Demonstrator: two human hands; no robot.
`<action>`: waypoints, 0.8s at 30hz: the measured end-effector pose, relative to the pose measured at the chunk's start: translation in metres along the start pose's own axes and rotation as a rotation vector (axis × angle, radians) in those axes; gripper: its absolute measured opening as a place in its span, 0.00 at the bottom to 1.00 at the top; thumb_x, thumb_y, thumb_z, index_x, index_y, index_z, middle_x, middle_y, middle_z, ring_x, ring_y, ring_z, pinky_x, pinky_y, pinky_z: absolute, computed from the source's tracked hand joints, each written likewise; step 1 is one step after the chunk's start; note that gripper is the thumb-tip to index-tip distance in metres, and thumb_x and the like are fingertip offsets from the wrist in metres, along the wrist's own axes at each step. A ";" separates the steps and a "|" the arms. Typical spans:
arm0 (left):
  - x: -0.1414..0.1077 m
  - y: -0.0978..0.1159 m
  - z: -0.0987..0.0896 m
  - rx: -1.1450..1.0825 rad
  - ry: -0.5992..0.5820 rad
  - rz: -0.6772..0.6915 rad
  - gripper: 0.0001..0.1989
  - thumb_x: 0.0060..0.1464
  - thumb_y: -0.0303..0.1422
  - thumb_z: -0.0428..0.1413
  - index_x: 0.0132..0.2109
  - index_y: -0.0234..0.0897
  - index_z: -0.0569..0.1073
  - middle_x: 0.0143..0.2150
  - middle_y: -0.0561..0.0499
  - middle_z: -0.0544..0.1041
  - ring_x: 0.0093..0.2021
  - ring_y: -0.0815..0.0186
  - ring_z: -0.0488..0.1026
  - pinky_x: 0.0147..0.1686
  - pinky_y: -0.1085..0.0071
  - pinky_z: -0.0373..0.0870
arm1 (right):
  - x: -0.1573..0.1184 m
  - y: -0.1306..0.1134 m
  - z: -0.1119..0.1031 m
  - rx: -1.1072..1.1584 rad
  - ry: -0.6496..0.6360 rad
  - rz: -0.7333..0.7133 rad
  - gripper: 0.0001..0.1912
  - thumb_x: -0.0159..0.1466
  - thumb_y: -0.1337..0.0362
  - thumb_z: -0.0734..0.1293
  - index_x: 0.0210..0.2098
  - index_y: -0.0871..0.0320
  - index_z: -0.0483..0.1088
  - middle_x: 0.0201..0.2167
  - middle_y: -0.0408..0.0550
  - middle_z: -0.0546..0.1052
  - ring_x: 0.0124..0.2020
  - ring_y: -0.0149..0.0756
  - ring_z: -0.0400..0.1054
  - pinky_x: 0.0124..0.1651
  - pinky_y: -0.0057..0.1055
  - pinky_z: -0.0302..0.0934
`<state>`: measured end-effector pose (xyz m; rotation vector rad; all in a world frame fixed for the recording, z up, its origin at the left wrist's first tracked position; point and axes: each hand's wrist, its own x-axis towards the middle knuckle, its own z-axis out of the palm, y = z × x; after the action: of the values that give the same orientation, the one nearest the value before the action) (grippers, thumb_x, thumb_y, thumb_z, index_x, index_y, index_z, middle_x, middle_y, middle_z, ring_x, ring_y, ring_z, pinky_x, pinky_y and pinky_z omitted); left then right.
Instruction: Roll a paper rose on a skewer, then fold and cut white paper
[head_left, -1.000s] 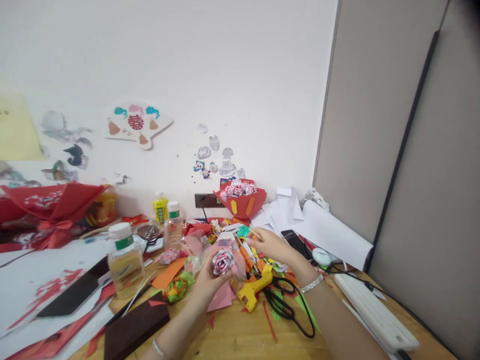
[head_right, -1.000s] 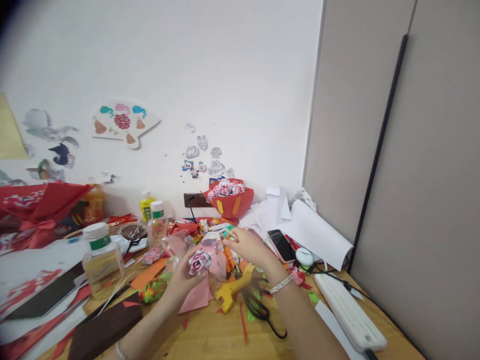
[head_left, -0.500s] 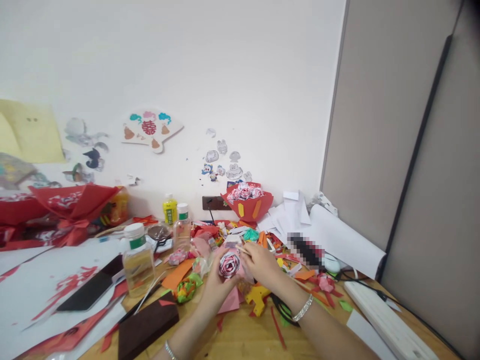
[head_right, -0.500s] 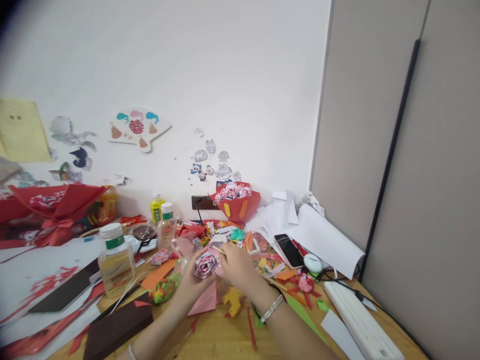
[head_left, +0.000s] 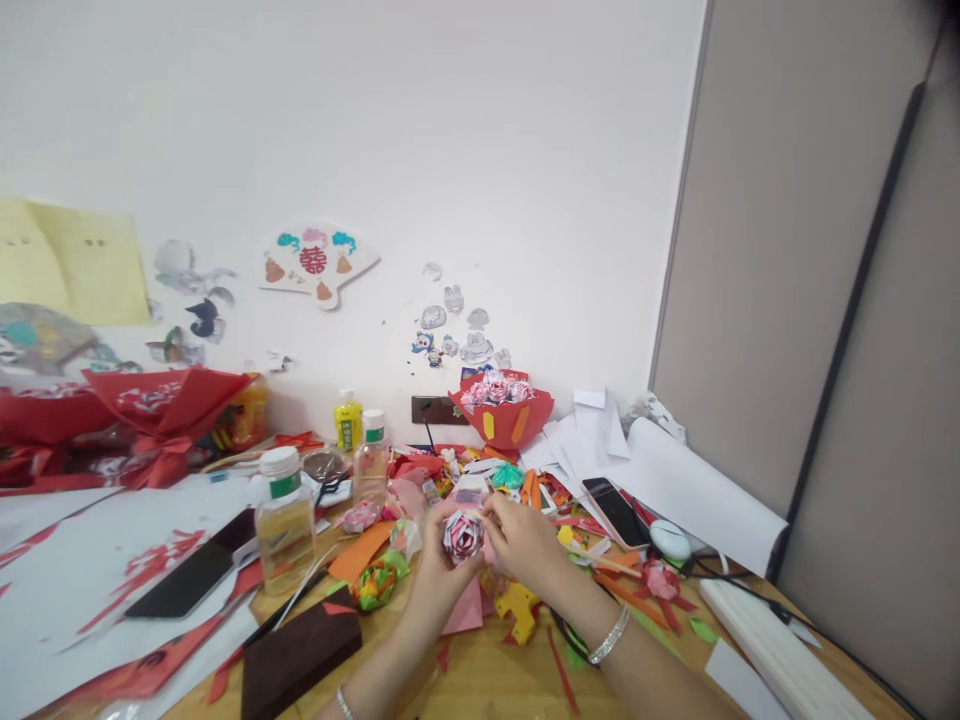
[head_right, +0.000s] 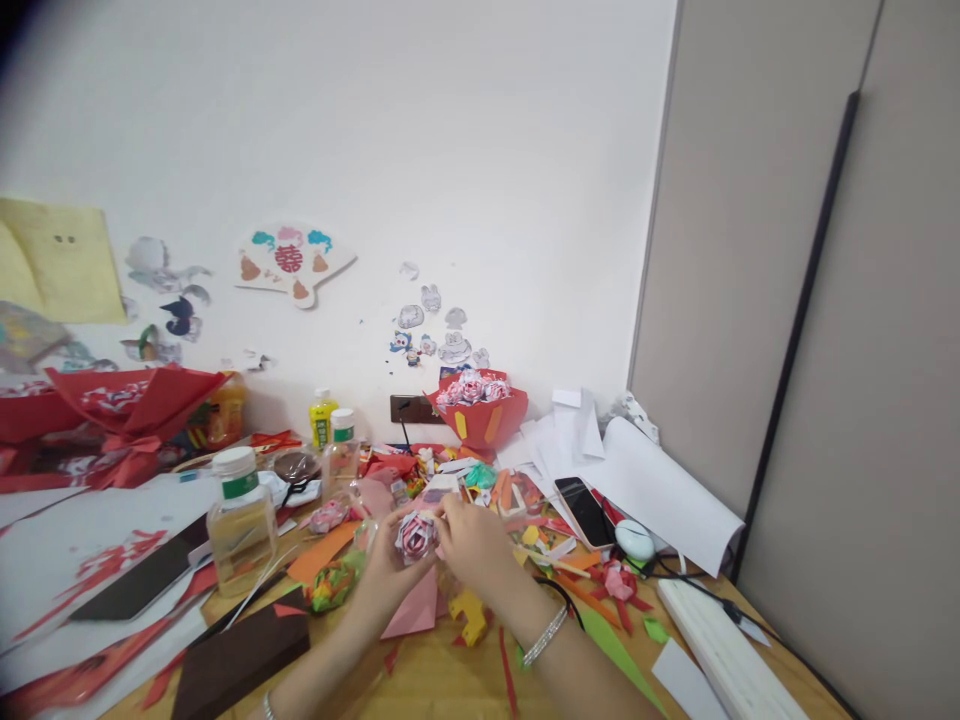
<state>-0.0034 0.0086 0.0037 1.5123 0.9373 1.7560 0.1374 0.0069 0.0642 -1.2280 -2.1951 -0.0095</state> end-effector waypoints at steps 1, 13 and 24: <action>0.000 0.000 0.001 0.003 0.009 -0.002 0.27 0.37 0.27 0.62 0.46 0.40 0.63 0.44 0.49 0.68 0.47 0.58 0.69 0.46 0.62 0.66 | 0.000 -0.001 -0.001 -0.016 0.010 -0.019 0.06 0.64 0.67 0.58 0.36 0.56 0.66 0.32 0.45 0.76 0.32 0.35 0.69 0.31 0.26 0.50; -0.003 -0.008 0.000 0.100 0.005 0.051 0.26 0.37 0.26 0.60 0.46 0.39 0.63 0.45 0.48 0.67 0.48 0.58 0.68 0.46 0.62 0.66 | -0.002 -0.003 -0.001 -0.090 0.053 -0.056 0.05 0.63 0.65 0.61 0.31 0.57 0.66 0.30 0.45 0.75 0.32 0.34 0.68 0.31 0.25 0.50; -0.004 0.002 0.003 0.155 -0.015 0.031 0.24 0.37 0.28 0.60 0.45 0.39 0.64 0.44 0.48 0.70 0.47 0.57 0.69 0.46 0.62 0.66 | -0.004 -0.010 -0.007 -0.166 -0.043 -0.022 0.10 0.65 0.60 0.57 0.35 0.56 0.67 0.28 0.47 0.77 0.30 0.37 0.71 0.29 0.26 0.51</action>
<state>-0.0002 0.0043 0.0032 1.6420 1.0687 1.7250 0.1346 -0.0044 0.0707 -1.3045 -2.2827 -0.1796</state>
